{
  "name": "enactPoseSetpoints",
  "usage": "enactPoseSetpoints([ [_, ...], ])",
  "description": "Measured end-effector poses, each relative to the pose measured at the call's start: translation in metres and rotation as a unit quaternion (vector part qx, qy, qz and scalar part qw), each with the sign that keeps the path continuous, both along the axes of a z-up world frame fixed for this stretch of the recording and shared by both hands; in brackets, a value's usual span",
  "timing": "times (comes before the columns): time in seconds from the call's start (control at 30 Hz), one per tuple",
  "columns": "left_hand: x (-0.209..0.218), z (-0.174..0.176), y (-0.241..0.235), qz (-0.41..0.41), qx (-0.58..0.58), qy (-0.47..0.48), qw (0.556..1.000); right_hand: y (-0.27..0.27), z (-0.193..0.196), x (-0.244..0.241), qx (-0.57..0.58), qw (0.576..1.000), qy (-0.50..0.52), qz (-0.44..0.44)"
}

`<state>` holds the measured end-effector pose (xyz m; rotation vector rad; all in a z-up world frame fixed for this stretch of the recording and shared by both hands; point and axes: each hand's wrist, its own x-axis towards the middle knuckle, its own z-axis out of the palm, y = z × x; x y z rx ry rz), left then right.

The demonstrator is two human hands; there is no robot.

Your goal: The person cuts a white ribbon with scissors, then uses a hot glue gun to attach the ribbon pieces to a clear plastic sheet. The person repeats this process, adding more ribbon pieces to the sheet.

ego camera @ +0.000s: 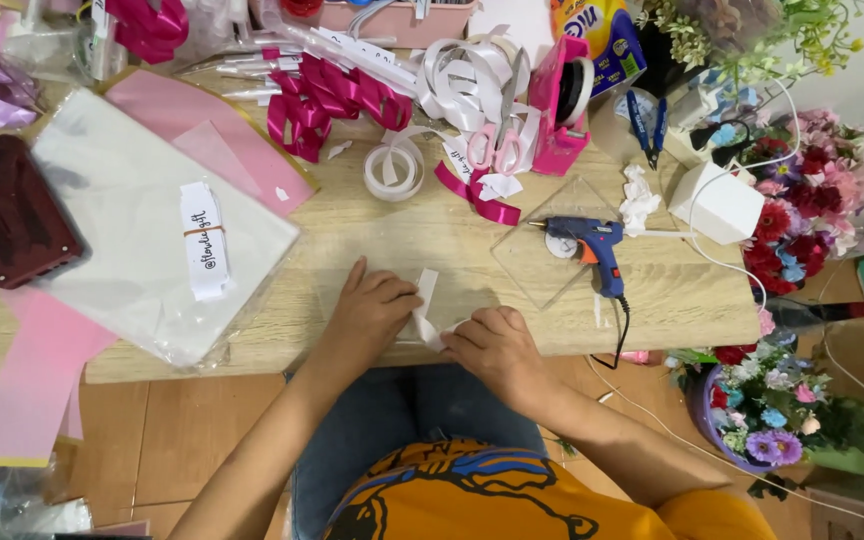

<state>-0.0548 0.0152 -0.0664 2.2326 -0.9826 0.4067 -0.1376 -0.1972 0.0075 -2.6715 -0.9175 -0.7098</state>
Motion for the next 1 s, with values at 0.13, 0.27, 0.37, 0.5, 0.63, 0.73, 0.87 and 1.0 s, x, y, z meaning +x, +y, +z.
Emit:
enactPoseSetpoints([
  [0.13,0.008,-0.013,-0.002,-0.005,0.006,0.002,1.000,0.007,0.012,-0.002,0.005,1.000,-0.004,-0.003],
  [0.27,0.010,-0.013,0.000,0.002,0.014,0.019,1.000,0.007,0.010,0.002,0.021,1.000,-0.006,0.023],
  [0.37,0.007,-0.003,0.001,0.012,0.010,0.040,0.999,0.009,0.020,0.005,0.009,0.999,-0.026,0.018],
  [0.5,0.007,-0.002,0.002,0.017,0.003,0.053,0.998,0.023,0.046,0.002,-0.043,0.996,-0.081,-0.007],
  [0.63,0.006,0.008,0.001,0.024,-0.003,0.069,0.997,0.009,0.024,0.008,0.038,0.997,0.006,0.072],
  [0.73,0.006,0.010,0.002,0.030,0.004,0.081,0.996,0.000,0.014,0.013,0.106,0.991,0.028,0.077],
  [0.87,0.008,0.016,0.006,0.032,-0.020,0.132,0.991,-0.033,0.005,0.034,0.054,0.992,0.116,-0.004],
  [1.0,0.007,0.039,0.012,0.047,-0.086,0.182,0.978,-0.029,0.043,0.064,0.205,0.935,0.289,0.005],
])
